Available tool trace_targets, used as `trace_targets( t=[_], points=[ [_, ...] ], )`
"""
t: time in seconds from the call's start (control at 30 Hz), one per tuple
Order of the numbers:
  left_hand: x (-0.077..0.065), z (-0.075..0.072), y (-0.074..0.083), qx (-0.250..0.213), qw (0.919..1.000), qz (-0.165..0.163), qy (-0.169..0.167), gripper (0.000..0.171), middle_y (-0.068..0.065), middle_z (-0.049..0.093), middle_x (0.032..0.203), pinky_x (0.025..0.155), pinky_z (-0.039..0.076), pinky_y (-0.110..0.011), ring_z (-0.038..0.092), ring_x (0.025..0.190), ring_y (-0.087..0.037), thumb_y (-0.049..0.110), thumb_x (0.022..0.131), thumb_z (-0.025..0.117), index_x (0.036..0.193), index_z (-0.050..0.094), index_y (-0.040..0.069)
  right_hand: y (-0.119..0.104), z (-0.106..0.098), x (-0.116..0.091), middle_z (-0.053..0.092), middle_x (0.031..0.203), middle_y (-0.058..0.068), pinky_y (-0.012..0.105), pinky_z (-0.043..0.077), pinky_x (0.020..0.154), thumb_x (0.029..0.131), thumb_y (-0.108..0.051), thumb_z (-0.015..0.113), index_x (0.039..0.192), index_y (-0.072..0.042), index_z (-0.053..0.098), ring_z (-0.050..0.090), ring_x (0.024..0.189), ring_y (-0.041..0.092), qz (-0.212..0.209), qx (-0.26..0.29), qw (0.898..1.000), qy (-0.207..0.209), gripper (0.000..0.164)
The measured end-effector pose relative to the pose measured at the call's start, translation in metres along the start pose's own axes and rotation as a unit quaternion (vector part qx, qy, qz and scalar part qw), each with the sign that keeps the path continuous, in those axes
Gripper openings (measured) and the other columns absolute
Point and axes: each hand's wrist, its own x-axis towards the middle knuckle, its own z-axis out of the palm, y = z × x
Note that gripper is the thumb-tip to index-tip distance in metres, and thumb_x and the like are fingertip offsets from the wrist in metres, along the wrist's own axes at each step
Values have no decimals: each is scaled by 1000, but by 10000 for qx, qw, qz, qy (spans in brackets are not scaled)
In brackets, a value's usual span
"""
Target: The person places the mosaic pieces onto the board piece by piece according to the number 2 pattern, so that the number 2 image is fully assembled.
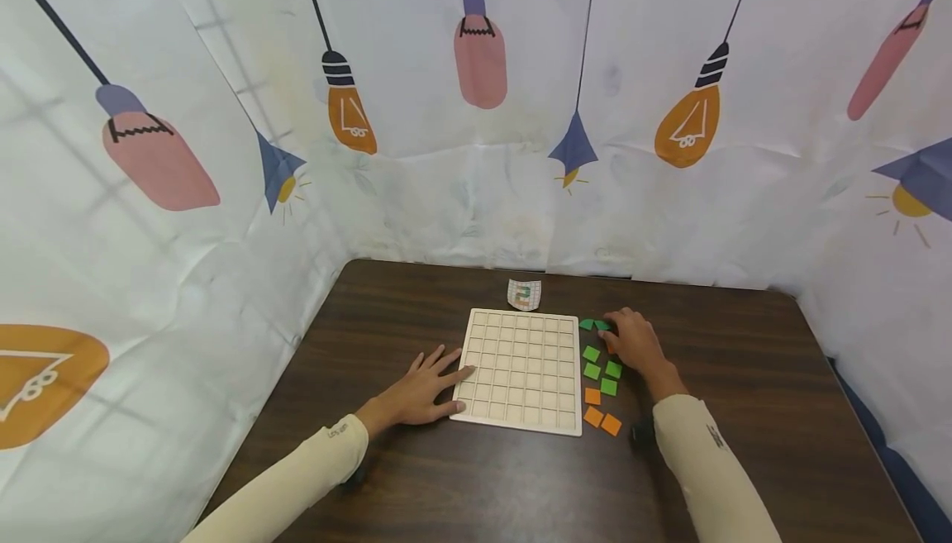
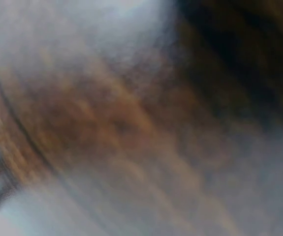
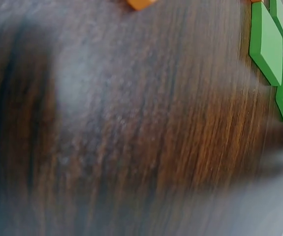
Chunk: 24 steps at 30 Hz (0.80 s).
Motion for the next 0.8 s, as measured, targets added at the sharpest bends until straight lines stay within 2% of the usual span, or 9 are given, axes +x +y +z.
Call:
trace_targets(
  t=[0.47, 0.8],
  points=[
    [2, 2, -1, 69, 10000, -16, -20, 68, -10, 19, 168, 111, 22, -73, 15, 153, -45, 64, 100, 41, 160, 28, 35, 4, 8, 2, 61, 112, 25, 63, 42, 83, 96, -20, 69, 126, 4, 67, 59, 101, 43, -218, -249, 9988, 361, 39],
    [3, 4, -3, 90, 9999, 0, 50, 69, -10, 20, 168, 110, 23, -73, 16, 152, -45, 64, 100, 43, 160, 27, 34, -1, 8, 2, 62, 114, 26, 64, 39, 86, 96, -16, 68, 119, 3, 69, 58, 105, 45, -129, -64, 9990, 413, 29]
  ],
)
